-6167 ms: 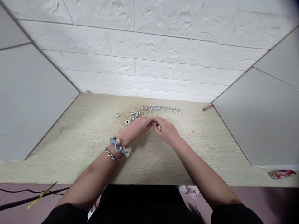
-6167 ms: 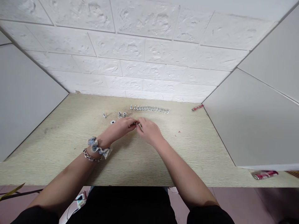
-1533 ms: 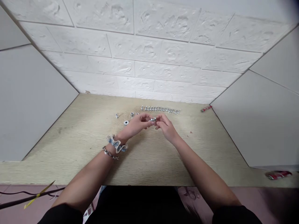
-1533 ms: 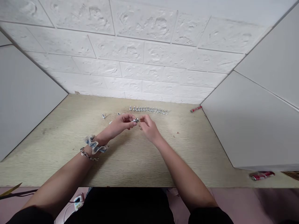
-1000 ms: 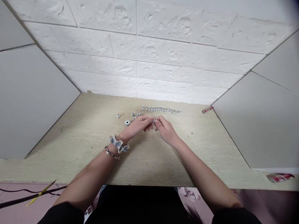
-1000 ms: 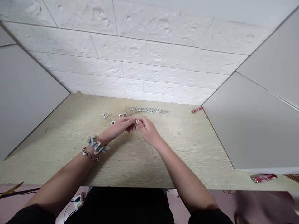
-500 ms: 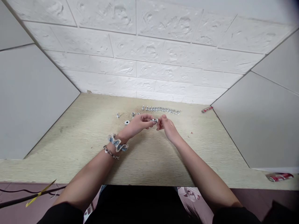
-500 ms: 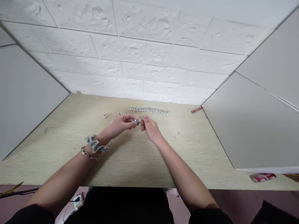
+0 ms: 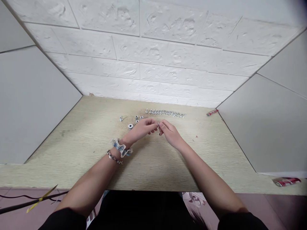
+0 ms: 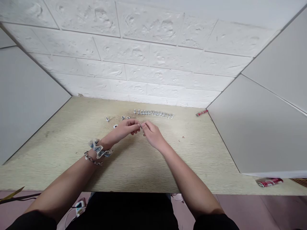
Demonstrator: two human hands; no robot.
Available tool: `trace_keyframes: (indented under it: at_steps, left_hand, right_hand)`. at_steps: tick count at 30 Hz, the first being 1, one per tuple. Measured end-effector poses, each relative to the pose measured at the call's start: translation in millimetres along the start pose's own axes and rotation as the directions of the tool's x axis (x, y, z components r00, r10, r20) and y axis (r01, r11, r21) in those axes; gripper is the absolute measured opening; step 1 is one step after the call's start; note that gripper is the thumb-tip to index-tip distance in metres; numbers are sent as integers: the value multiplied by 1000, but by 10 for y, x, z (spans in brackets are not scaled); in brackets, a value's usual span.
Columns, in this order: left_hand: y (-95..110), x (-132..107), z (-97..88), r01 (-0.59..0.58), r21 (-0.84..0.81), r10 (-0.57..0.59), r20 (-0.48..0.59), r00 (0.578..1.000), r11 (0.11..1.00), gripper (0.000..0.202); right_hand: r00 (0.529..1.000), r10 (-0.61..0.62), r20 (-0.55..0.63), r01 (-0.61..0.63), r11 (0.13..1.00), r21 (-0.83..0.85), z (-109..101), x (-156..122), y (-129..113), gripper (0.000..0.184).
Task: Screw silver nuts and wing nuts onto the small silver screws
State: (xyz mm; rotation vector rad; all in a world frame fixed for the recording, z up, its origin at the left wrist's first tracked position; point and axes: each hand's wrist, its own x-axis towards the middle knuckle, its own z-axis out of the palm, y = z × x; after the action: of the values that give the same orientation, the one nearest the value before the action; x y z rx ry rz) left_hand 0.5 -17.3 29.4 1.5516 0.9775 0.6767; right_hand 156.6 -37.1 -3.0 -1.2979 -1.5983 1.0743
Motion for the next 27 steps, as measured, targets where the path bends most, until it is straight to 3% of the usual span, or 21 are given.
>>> trace_keyframes:
  at_steps: [6, 12, 17, 20, 23, 27]
  left_hand:
    - [50, -28, 22, 70, 6, -69, -21, 997, 998, 20]
    - [-5, 6, 4, 70, -80, -71, -7, 997, 994, 20]
    - [-54, 31, 0, 68, -105, -67, 13, 998, 992, 10]
    - [-55, 27, 2, 66, -144, -66, 10, 998, 987, 6]
    - [-30, 12, 8, 36, -159, -38, -6, 999, 987, 8]
    - [-7, 3, 18, -44, -113, 47, 23, 999, 993, 7]
  right_hand:
    - [999, -46, -12, 45, 995, -91, 13, -29, -59, 11]
    - [990, -140, -25, 138, 989, -59, 20, -39, -56, 14]
    - [965, -237, -109, 239, 971, 3, 26, 5, 10, 12]
    - [979, -117, -166, 131, 988, 80, 6, 28, 26, 12]
    - [993, 88, -82, -74, 984, 159, -8, 40, 30, 11]
    - [982, 168, 81, -179, 973, 149, 14, 45, 54, 47]
